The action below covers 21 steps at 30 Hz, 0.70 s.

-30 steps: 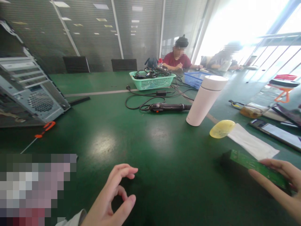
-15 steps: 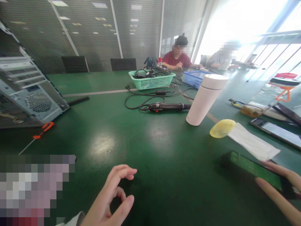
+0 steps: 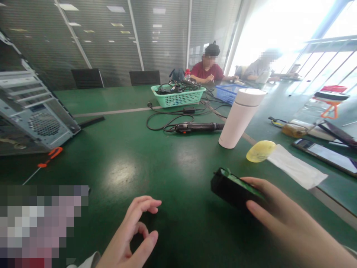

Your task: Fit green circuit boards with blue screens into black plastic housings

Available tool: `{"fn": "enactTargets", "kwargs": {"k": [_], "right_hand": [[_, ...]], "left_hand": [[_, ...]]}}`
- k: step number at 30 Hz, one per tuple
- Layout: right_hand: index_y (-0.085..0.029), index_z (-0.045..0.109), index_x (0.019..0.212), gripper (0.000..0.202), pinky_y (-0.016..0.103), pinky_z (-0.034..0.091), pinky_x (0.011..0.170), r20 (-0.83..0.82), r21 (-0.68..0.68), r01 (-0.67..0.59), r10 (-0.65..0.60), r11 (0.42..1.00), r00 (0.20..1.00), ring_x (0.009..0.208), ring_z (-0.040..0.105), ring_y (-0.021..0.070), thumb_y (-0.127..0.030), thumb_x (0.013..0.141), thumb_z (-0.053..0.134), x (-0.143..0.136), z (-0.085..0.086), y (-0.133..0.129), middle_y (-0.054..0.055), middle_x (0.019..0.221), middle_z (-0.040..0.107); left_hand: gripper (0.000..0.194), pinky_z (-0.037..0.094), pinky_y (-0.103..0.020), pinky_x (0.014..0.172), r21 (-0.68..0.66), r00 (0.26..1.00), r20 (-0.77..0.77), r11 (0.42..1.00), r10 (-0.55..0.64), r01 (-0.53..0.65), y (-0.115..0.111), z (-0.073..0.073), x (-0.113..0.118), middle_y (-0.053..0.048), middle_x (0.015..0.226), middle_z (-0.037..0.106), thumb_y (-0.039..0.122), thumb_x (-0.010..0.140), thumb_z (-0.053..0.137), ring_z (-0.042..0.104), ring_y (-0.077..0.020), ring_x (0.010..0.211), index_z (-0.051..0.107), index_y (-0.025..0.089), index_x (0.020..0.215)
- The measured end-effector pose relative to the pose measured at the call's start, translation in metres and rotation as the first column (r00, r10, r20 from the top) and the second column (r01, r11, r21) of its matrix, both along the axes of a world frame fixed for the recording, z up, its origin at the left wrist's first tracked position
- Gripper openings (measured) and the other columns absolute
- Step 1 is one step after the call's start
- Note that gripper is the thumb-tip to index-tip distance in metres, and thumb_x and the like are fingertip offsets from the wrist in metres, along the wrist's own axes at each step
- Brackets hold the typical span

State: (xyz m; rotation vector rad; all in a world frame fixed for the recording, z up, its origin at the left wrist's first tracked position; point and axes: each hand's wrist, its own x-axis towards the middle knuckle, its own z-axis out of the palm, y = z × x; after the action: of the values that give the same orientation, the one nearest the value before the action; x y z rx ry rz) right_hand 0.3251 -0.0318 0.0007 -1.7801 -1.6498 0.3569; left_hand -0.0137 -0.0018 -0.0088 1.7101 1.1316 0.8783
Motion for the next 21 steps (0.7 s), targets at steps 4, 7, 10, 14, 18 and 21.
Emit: {"fn": "enactTargets", "kwargs": {"k": [4,7,10,14,18,21], "right_hand": [[-0.03,0.048,0.126,0.035,0.036,0.054,0.081,0.176,0.145,-0.258,0.232,0.955,0.957,0.102,0.06,0.0241,-0.044,0.095,0.053,-0.07,0.02,0.028,0.005,0.119,0.057],[-0.027,0.044,0.125,0.028,0.034,0.05,0.089,0.219,0.22,-0.398,0.353,0.891,0.91,0.108,0.054,0.0202,-0.027,0.098,0.047,-0.111,0.03,0.045,0.004,0.118,0.054],[-0.025,0.04,0.129,0.033,0.032,0.048,0.09,0.177,0.228,-0.476,0.444,0.85,0.878,0.108,0.052,0.0188,-0.02,0.097,0.047,-0.133,0.028,0.053,0.004,0.119,0.053],[-0.027,0.045,0.128,0.035,0.03,0.047,0.081,0.096,0.241,-0.471,0.462,0.848,0.881,0.097,0.054,0.0186,-0.025,0.095,0.055,-0.141,0.01,0.048,0.003,0.113,0.054],[-0.027,0.056,0.116,0.027,0.026,0.043,0.071,-0.097,0.196,-0.434,0.458,0.879,0.884,0.082,0.054,0.0151,-0.027,0.089,0.059,-0.142,0.002,0.042,0.001,0.098,0.055],[-0.023,0.06,0.108,0.024,0.026,0.042,0.073,-0.381,0.079,-0.393,0.392,0.916,0.837,0.082,0.055,0.0146,-0.033,0.086,0.06,-0.142,0.007,0.043,0.001,0.093,0.057]], "left_hand": [[0.052,0.053,-0.024,0.061,-0.031,0.999,0.025,0.999,0.031,-0.03,-0.001,-0.005,0.0,-0.005,0.127,0.054,0.018,0.087,0.055,0.062,-0.0178,0.083,0.049,0.039,0.134],[0.059,0.055,-0.026,0.063,-0.06,0.991,0.08,0.993,0.104,-0.1,-0.004,-0.012,0.002,-0.007,0.136,0.051,0.02,0.088,0.054,0.063,-0.0178,0.081,0.043,0.039,0.142],[0.058,0.056,-0.028,0.067,-0.079,0.966,0.176,0.981,0.191,-0.18,-0.005,-0.016,0.005,-0.007,0.142,0.049,0.021,0.088,0.053,0.063,-0.0229,0.1,0.042,0.037,0.143],[0.059,0.056,-0.029,0.077,-0.158,0.95,0.237,0.973,0.202,-0.168,-0.003,-0.016,0.007,-0.004,0.15,0.042,0.022,0.09,0.053,0.05,-0.0271,0.127,0.04,0.037,0.145],[0.055,0.055,-0.029,0.08,-0.179,0.914,0.311,0.961,0.26,-0.212,-0.004,-0.018,0.009,-0.001,0.152,0.041,0.024,0.088,0.057,0.044,-0.0282,0.133,0.046,0.037,0.141],[0.053,0.054,-0.029,0.081,-0.186,0.901,0.353,0.962,0.253,-0.197,-0.004,-0.016,0.009,0.001,0.149,0.044,0.023,0.086,0.059,0.046,-0.0274,0.129,0.052,0.039,0.136]]}}
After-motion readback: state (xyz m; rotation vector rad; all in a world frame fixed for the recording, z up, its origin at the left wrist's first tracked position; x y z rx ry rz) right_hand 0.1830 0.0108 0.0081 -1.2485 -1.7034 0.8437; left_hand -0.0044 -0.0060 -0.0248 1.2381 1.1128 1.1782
